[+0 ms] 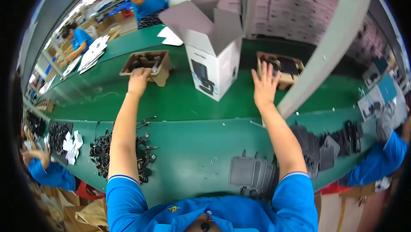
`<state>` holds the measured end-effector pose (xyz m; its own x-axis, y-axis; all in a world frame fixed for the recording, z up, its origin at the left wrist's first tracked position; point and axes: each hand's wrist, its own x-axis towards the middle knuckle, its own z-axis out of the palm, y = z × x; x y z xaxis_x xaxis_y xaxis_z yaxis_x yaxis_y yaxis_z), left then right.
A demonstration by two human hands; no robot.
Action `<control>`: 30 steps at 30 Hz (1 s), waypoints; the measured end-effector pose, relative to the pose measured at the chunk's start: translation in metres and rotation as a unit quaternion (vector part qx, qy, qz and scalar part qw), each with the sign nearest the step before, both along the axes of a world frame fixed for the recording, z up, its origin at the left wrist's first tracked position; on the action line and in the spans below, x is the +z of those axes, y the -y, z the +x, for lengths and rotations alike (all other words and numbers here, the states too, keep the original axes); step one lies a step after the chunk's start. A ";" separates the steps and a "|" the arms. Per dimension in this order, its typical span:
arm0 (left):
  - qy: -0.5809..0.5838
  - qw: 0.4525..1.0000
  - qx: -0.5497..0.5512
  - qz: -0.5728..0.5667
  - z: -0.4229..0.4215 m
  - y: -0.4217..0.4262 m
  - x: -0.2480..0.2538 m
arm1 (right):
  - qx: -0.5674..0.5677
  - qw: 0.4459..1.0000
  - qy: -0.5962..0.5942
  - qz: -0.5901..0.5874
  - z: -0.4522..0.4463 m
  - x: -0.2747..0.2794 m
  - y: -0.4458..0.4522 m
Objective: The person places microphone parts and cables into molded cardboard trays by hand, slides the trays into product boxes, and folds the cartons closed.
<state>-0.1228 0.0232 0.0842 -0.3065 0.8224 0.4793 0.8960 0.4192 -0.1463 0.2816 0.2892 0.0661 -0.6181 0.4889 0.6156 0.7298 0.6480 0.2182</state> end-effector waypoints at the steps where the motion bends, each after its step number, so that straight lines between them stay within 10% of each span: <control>1: -0.033 0.998 -0.026 0.046 0.003 -0.001 -0.004 | 0.013 1.000 0.007 -0.002 0.005 0.009 0.013; 11: -0.093 0.995 -0.021 0.038 0.064 0.017 0.009 | 0.176 0.887 -0.153 -0.399 0.159 0.072 0.129; 16: -0.076 0.993 -0.064 0.058 0.152 0.015 0.015 | 0.087 0.903 -0.124 -0.401 0.206 0.046 0.154; 27: -0.035 0.992 -0.081 0.091 0.208 0.020 -0.002 | 0.278 0.880 0.066 -0.380 0.161 0.002 0.227; 30: 0.161 0.959 -0.184 0.144 0.266 0.040 -0.009 | 0.234 0.905 -0.018 -0.354 0.157 -0.012 0.219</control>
<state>0.1430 -0.0164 0.0749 -0.1910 0.7517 0.6313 0.9702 0.0471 0.2375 0.4387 0.0704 0.0538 -0.8454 0.4592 0.2728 0.3385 0.8557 -0.3914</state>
